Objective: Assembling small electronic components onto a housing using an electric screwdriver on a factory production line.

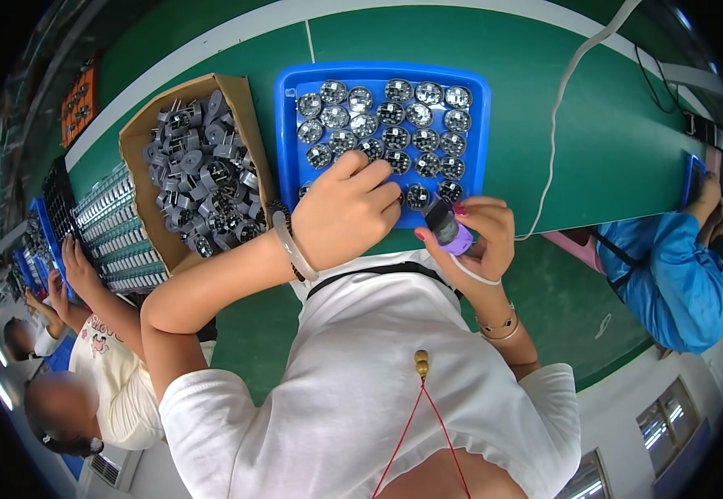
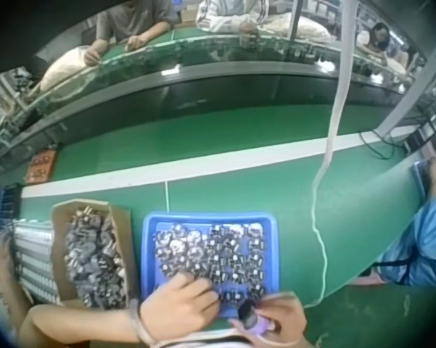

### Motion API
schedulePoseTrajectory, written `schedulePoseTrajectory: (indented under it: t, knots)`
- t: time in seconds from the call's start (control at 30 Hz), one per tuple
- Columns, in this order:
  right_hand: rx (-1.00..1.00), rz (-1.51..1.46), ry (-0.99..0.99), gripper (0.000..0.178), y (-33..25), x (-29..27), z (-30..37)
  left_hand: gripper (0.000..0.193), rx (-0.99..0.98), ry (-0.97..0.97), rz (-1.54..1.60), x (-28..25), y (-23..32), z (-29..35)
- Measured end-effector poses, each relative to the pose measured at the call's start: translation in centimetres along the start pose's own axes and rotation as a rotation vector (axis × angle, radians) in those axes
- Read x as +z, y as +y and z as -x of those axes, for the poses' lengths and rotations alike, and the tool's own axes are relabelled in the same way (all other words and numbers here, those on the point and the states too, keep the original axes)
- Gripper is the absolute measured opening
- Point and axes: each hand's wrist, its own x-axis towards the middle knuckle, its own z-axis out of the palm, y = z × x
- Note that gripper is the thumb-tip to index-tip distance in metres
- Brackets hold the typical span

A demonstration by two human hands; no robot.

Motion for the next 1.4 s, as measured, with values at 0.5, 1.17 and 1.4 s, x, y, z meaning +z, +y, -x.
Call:
schedulePoseTrajectory:
  t: [0.5,1.17,1.4]
  knots:
    - [-0.033,-0.054,-0.015,0.055,0.5,-0.6,0.0,0.014,-0.029,-0.04,-0.037,-0.9,-0.1,0.3]
    - [-0.071,-0.068,-0.038,0.056,0.7,-1.7,-0.3,0.012,0.01,0.258,0.174,-0.3,0.9,-2.0]
    - [-0.055,-0.081,0.06,0.06,1.4,-2.6,0.7,0.009,-0.014,0.259,0.163,0.0,0.9,-2.3]
